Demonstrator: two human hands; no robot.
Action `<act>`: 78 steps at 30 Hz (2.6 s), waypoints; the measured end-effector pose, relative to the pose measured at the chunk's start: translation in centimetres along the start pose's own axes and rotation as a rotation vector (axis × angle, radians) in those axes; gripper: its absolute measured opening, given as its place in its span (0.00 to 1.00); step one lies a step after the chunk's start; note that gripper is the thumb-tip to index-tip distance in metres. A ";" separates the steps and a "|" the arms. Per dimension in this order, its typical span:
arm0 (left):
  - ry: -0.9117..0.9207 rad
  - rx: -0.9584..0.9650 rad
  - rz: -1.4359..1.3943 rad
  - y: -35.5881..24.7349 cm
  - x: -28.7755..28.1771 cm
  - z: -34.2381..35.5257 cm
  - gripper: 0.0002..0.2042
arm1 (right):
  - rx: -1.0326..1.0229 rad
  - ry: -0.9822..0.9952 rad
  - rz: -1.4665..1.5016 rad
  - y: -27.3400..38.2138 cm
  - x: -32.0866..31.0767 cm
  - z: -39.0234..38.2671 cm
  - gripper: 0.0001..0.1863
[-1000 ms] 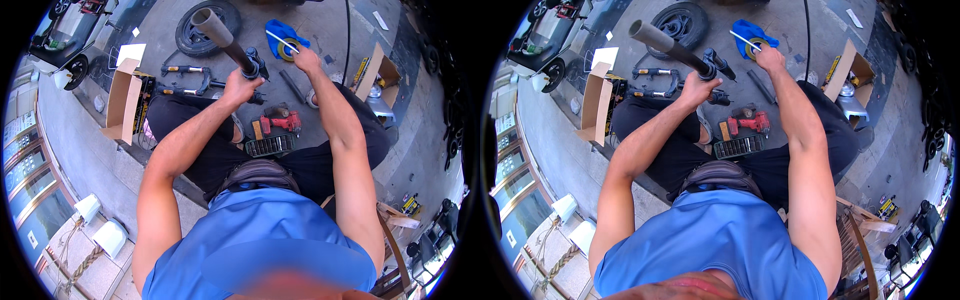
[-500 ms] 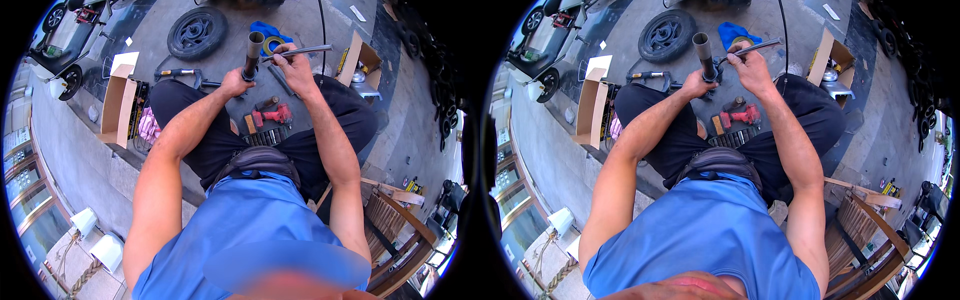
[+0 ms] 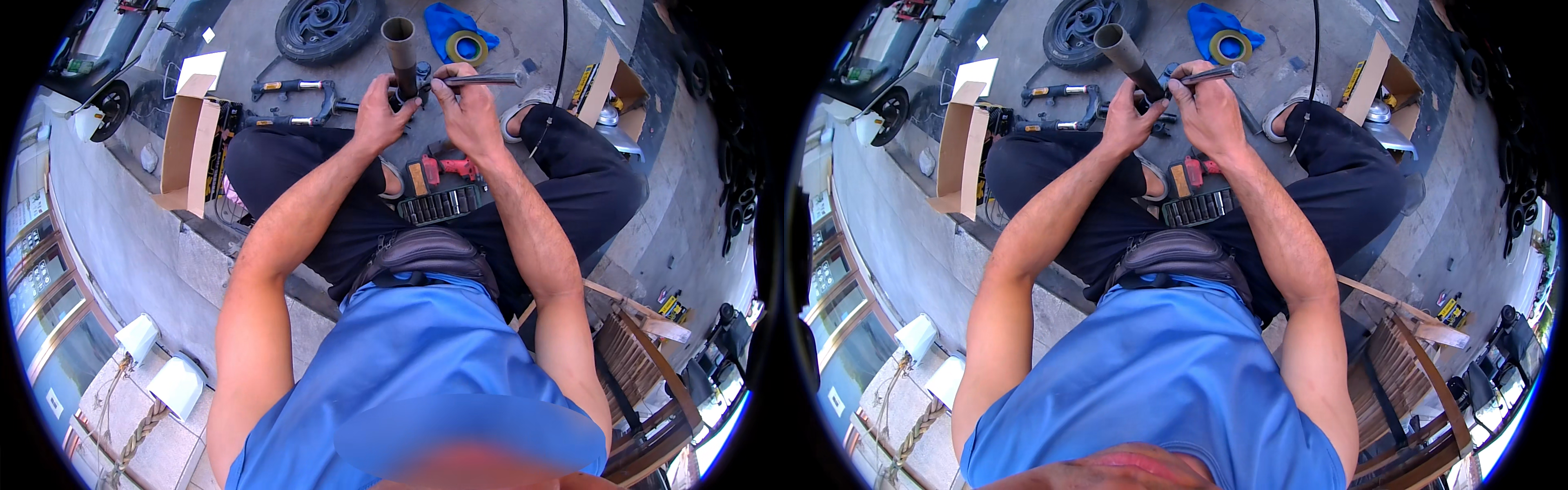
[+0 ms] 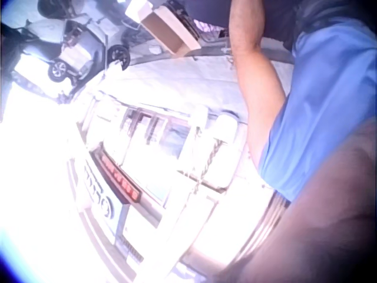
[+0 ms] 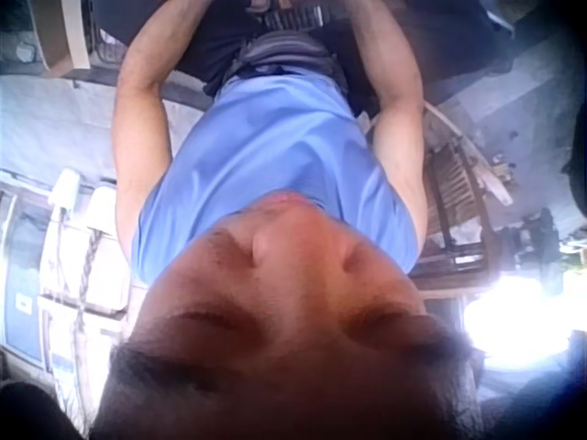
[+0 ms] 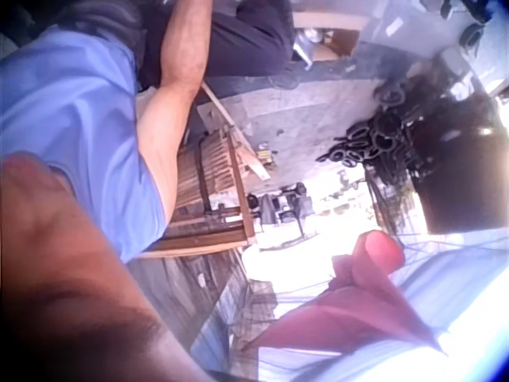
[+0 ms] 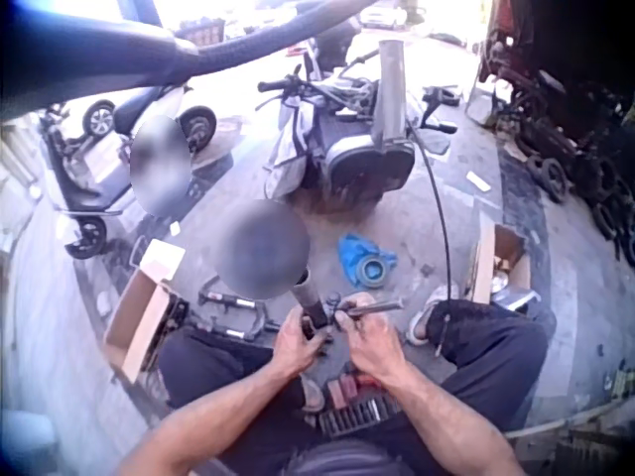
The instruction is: The person uses a hammer and a metal rod to drive a component into a motorcycle fork tube while sitting on a stool. They adjust a fanny pack and move metal tubes on the ground.
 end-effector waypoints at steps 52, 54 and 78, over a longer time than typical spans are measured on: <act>-0.060 -0.129 -0.162 2.2 -1.1 0.4 0.22 | -0.102 0.165 -0.067 1.2 2.6 5.7 0.09; -0.117 -0.139 -0.133 2.3 -1.2 0.5 0.21 | -0.058 0.239 -0.042 -0.1 3.3 6.1 0.09; -0.029 0.018 0.122 0.6 0.7 -1.1 0.42 | 0.255 0.172 0.925 -0.3 4.9 10.1 0.42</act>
Point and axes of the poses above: each hand's wrist, its own z-axis towards the middle knuckle, its own x-axis out of the palm, y = z × x, the point moved 8 cm from there along z, towards the middle knuckle
